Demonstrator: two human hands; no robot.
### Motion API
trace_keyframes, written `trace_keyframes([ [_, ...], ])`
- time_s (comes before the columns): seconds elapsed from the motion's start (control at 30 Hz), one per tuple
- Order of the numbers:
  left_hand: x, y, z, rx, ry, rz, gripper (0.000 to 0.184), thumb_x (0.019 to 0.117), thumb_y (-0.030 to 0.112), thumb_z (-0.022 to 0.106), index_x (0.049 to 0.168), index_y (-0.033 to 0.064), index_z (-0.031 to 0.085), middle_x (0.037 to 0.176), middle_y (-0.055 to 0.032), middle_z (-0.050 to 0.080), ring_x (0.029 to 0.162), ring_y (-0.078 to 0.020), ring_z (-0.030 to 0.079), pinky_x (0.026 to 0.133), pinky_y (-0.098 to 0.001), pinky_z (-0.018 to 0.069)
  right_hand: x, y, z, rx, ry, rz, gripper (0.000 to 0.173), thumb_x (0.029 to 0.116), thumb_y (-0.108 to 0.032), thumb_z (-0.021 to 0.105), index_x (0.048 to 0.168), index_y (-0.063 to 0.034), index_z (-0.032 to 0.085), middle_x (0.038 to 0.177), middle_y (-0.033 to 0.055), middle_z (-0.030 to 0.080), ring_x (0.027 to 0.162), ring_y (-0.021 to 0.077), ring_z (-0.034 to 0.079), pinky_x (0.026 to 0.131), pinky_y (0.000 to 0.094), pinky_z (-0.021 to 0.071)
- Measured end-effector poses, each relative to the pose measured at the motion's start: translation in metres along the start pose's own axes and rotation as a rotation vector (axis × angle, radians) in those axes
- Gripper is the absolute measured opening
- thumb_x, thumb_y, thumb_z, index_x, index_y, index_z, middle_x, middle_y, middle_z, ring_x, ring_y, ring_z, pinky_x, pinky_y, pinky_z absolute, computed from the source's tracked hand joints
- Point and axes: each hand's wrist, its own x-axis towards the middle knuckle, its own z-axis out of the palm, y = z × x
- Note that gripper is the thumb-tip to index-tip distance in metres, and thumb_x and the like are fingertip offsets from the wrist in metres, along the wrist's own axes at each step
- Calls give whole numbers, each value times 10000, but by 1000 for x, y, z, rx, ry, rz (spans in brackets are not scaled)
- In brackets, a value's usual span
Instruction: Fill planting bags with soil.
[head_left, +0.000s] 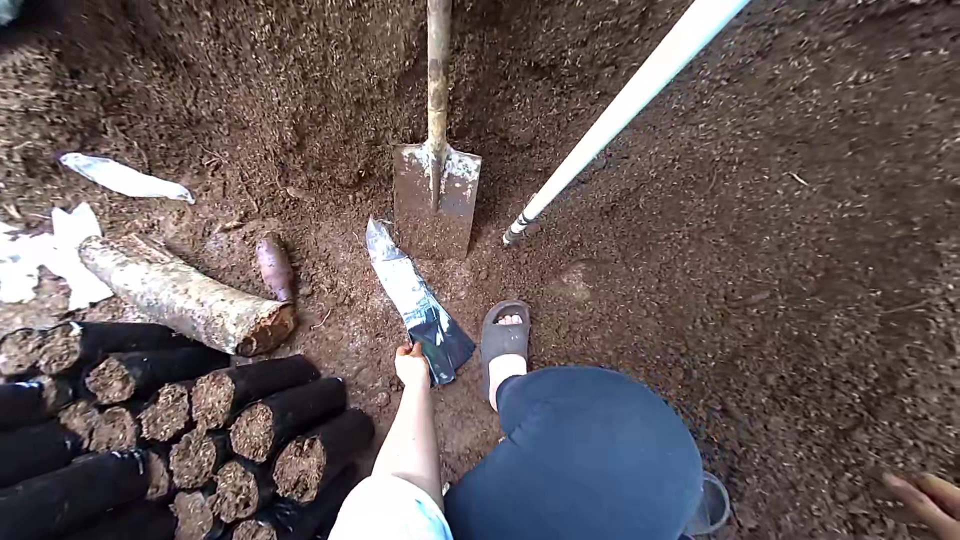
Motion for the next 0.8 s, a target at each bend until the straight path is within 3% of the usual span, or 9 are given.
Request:
trace_keyframes([
  [0.1, -23, 12, -17, 241, 67, 117, 364, 1103, 253, 477, 1335, 4, 606, 1322, -240, 638, 1276, -380, 601, 1073, -554, 466, 0, -15, -7, -165, 28, -139, 507, 1098, -341, 419, 1363, 72, 543, 1286, 356, 600, 1192, 490, 607, 1027, 671, 438],
  [0.17, -50, 37, -27, 419, 15, 373, 369, 1107, 272, 439, 1346, 58, 619, 1267, -235, 672, 1192, -410, 651, 991, -611, 505, -6, -51, -7, -200, 64, -341, 480, 1093, -319, 431, 1319, 74, 589, 1259, 368, 610, 1189, 524, 598, 1017, 711, 414],
  [0.3, -130, 122, -15, 616, -592, 1043, 366, 1098, 319, 448, 1327, 152, 679, 1245, -117, 724, 1172, -306, 689, 999, -575, 531, -10, -161, 34, 5, 56, -688, 471, 1048, -405, 452, 1366, -104, 624, 1348, 162, 641, 1106, 333, 680, 934, 590, 541],
  [0.37, -170, 168, 2, 572, -831, 1372, 338, 1088, 328, 483, 1257, 153, 717, 1173, -111, 745, 1115, -295, 711, 949, -573, 549, -12, -225, 59, 77, -114, -796, 577, 1022, -389, 558, 1539, -149, 465, 1504, 138, 532, 1039, 271, 680, 873, 500, 558],
  [0.43, -206, 215, 7, 474, -942, 1509, 310, 1074, 317, 527, 1203, 113, 721, 1058, -124, 752, 1006, -294, 727, 879, -565, 557, -10, -274, 80, 184, -268, -858, 760, 954, -398, 677, 1591, -136, 355, 1304, 169, 631, 914, 224, 670, 815, 446, 564],
  [0.53, -225, 265, -4, 421, -986, 1359, 465, 1001, 408, 659, 1359, 115, 613, 988, -95, 740, 903, -224, 719, 855, -496, 586, -1, -299, 79, 327, -297, -857, 479, 1001, -309, 644, 1376, -22, 566, 1189, 141, 694, 1052, 177, 687, 955, 394, 565],
  [0.6, -216, 283, -14, 431, -1085, 1132, 568, 952, 391, 712, 1407, 87, 558, 1079, -101, 739, 989, -184, 710, 934, -438, 575, 8, -290, 63, 401, -190, -835, 392, 1027, -294, 600, 1287, 0, 603, 1156, 141, 688, 1047, 182, 673, 958, 399, 546],
  [0.7, -210, 287, -15, 340, -1206, 912, 185, 1006, 249, 647, 1052, 71, 668, 898, 23, 678, 799, -44, 636, 765, -261, 539, 17, -265, 44, 505, -147, -804, 392, 1028, -283, 596, 1294, 6, 597, 1153, 133, 690, 1021, 162, 680, 934, 377, 559],
  [0.8, -228, 284, 2, 173, -1221, 851, 146, 1016, 159, 627, 877, 115, 621, 756, 86, 611, 657, 1, 548, 632, -192, 461, 21, -248, 46, 534, -107, -733, 447, 1007, -289, 635, 1356, -20, 561, 1242, 163, 654, 1005, 195, 689, 898, 391, 574],
])
